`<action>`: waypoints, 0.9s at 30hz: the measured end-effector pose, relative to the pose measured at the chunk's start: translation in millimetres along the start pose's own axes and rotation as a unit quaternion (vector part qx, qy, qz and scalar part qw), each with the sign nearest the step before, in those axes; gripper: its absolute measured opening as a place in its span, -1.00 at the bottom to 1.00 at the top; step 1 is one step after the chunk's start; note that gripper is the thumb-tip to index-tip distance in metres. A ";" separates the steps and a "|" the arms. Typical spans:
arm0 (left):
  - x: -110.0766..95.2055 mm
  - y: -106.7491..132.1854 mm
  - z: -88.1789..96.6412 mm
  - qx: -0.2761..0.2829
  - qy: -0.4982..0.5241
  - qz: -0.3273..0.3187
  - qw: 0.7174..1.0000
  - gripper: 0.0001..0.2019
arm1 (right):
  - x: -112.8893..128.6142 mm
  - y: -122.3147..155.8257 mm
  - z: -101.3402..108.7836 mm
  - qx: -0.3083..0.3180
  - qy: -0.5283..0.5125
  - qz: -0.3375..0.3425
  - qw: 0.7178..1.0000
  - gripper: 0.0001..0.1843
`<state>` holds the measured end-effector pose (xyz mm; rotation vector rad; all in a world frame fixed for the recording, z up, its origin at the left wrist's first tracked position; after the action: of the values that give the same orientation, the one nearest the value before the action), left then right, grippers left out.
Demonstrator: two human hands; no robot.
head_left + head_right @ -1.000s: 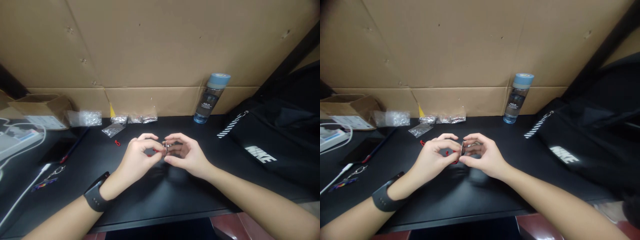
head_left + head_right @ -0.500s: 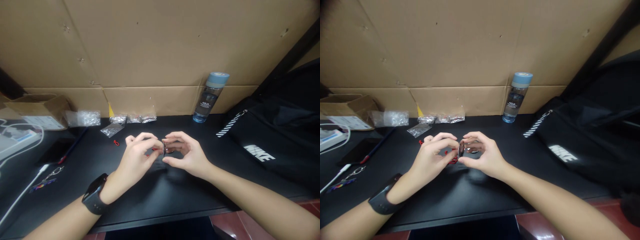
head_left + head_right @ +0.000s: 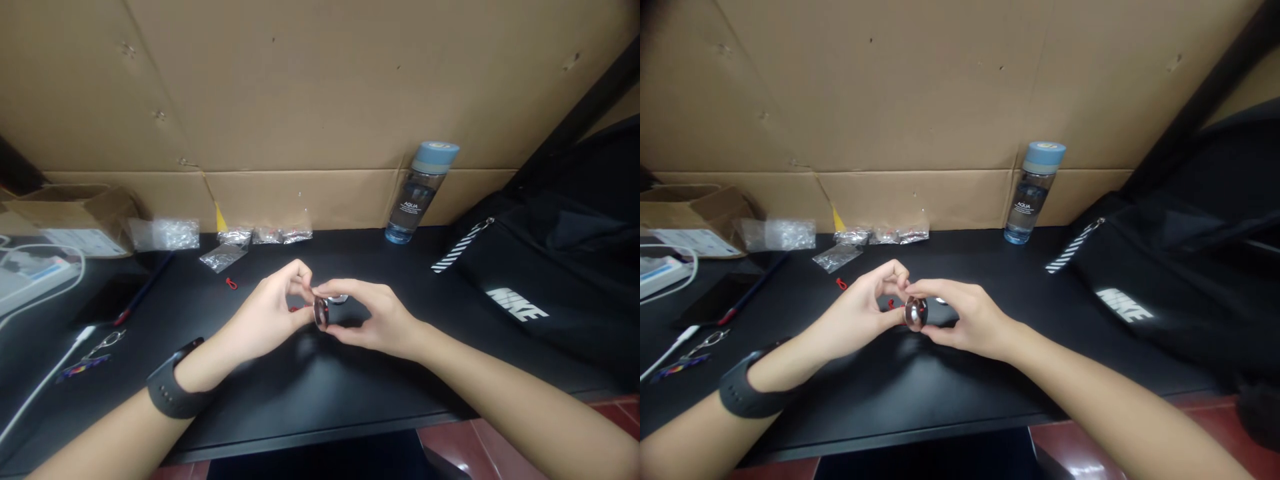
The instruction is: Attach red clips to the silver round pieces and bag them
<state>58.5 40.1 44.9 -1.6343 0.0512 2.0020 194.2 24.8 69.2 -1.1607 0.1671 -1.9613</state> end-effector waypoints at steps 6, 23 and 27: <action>3.0 1.6 -3.5 0.000 0.036 0.009 0.999 -0.70 | -0.5 1.2 -1.9 0.015 -0.006 0.002 1.000 -0.33; 19.6 0.0 -9.4 -0.033 0.201 0.087 0.975 -0.60 | -9.3 0.8 18.7 -0.105 0.035 -0.020 0.994 -0.38; 21.8 2.1 -9.3 -0.048 0.215 0.090 0.971 -0.56 | -2.4 -1.7 22.1 -0.114 0.085 0.022 0.990 -0.53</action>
<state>63.5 43.3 21.9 -2.1684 0.2753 1.7605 210.8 33.8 80.9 -1.1212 0.5125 -2.0402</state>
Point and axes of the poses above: each hand's wrist, its own y-axis away from the middle knuckle, its own z-axis out of the back of the hand, x = y × z, the point moved 9 cm from there along -y, towards the middle knuckle, and after that the axes turned 9 degrees about -z, right-handed, at the moved point
